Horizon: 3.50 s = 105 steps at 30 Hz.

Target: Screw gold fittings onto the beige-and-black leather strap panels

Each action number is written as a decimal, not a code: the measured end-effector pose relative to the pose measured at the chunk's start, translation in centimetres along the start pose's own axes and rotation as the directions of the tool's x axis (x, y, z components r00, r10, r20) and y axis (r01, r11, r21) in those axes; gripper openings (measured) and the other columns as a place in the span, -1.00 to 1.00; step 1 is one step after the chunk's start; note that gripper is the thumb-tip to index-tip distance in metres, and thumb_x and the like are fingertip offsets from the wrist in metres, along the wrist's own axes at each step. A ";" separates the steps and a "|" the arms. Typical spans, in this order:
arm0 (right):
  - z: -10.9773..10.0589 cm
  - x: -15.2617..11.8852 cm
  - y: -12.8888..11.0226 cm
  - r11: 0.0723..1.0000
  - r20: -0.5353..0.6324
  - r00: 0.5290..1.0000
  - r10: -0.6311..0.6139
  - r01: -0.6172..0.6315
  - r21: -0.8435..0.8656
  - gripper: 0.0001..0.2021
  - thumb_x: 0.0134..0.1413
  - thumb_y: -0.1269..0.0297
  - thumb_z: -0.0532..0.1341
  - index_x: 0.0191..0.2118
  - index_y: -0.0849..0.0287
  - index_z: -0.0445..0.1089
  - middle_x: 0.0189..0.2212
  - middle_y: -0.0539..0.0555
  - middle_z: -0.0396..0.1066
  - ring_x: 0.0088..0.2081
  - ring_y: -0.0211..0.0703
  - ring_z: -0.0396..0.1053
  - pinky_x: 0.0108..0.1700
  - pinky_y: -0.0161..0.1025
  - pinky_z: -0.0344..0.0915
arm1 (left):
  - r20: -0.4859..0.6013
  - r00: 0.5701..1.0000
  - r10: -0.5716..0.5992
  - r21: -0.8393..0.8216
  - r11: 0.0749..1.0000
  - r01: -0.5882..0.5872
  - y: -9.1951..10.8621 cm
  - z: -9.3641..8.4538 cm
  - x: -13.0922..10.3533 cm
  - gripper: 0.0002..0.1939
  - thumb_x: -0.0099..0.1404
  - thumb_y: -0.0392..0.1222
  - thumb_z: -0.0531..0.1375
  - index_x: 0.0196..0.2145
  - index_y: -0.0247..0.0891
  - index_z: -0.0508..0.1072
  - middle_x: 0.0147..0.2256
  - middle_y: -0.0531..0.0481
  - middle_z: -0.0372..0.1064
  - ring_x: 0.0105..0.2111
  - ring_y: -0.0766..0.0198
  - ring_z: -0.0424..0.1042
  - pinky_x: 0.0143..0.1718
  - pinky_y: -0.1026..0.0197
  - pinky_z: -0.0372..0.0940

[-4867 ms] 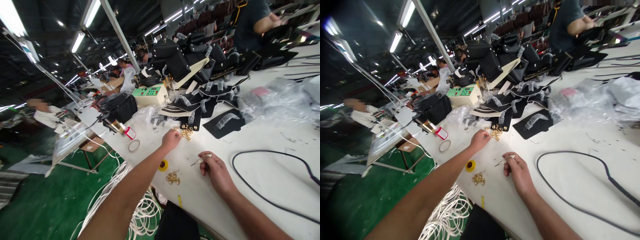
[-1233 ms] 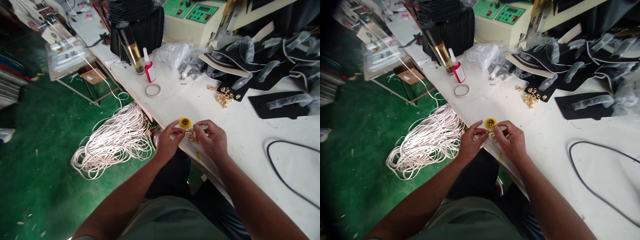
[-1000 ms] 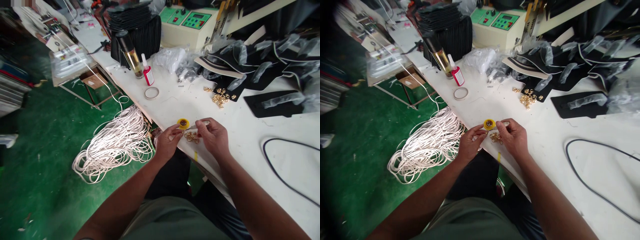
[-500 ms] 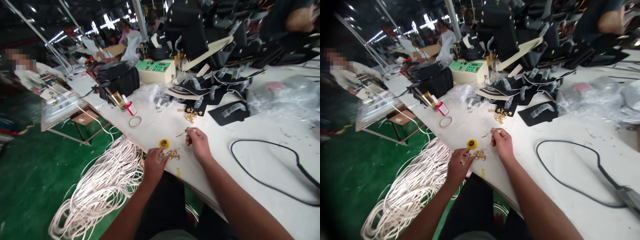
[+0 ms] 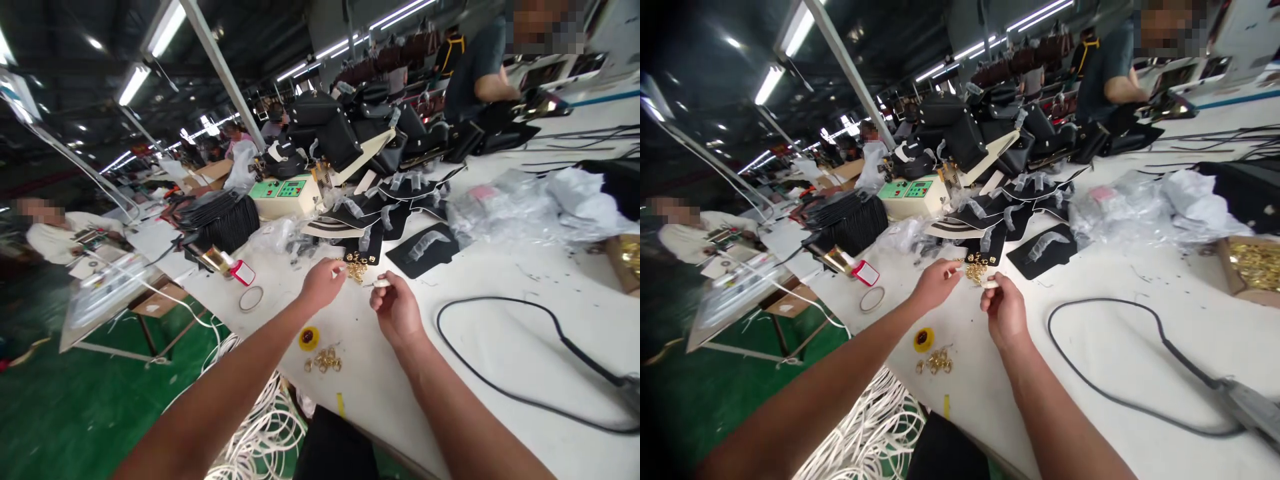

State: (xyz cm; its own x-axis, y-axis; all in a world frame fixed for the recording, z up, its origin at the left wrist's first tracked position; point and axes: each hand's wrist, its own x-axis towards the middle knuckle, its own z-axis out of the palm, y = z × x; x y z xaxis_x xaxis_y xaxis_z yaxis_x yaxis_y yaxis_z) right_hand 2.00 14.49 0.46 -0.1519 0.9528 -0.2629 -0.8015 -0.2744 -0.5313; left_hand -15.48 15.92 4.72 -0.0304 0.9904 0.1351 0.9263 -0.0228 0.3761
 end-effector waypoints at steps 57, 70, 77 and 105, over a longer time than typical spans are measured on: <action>0.5 -7.0 5.8 0.684 0.318 0.948 0.013 0.224 -0.694 -0.81 0.21 0.13 0.33 -0.33 0.13 0.49 -0.56 -0.07 0.39 -0.55 -0.28 0.34 -0.47 -0.30 0.31 | 0.110 0.818 -0.564 -0.978 0.084 0.190 -1.2 1.9 -20.7 -0.59 0.16 -0.10 0.46 -0.07 -0.21 0.51 -0.26 0.07 0.45 -0.47 0.39 0.45 -0.51 0.32 0.41; 0.4 -6.9 5.9 0.660 0.317 0.948 0.017 0.227 -0.716 -0.84 0.19 0.17 0.32 -0.34 0.13 0.49 -0.56 -0.07 0.40 -0.57 -0.30 0.34 -0.50 -0.33 0.33 | 0.097 0.826 -0.556 -0.976 0.109 0.188 -1.3 1.8 -20.8 -0.58 0.17 -0.09 0.46 -0.04 -0.20 0.51 -0.25 0.06 0.47 -0.47 0.39 0.44 -0.54 0.34 0.41; 0.8 -7.1 5.7 0.635 0.317 0.948 0.019 0.233 -0.737 -0.83 0.19 0.16 0.31 -0.34 0.14 0.49 -0.58 -0.07 0.39 -0.57 -0.29 0.34 -0.50 -0.32 0.33 | 0.089 0.832 -0.548 -0.973 0.130 0.189 -1.4 2.1 -21.0 -0.57 0.19 -0.11 0.45 -0.01 -0.20 0.51 -0.24 0.06 0.46 -0.46 0.40 0.45 -0.52 0.34 0.43; 0.7 -6.6 3.6 0.229 0.381 0.882 0.279 0.324 -0.918 -0.56 0.24 -0.15 0.20 -0.41 0.12 0.50 -0.57 0.05 0.51 -0.49 -0.10 0.51 -0.42 -0.27 0.39 | -0.010 0.791 -0.611 -0.895 0.358 0.265 -1.3 1.2 -22.3 -0.69 0.17 -0.15 0.42 -0.11 -0.22 0.61 -0.33 0.03 0.49 -0.51 0.41 0.35 -0.47 0.32 0.32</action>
State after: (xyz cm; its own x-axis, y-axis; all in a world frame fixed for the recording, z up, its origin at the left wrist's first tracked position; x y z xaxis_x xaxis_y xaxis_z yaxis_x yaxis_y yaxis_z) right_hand -0.32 7.33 0.84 -0.5778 0.8128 -0.0734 0.2978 0.1263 -0.9462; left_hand -15.52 -6.00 0.14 -0.5939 0.7965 -0.1138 -0.0126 0.1323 0.9911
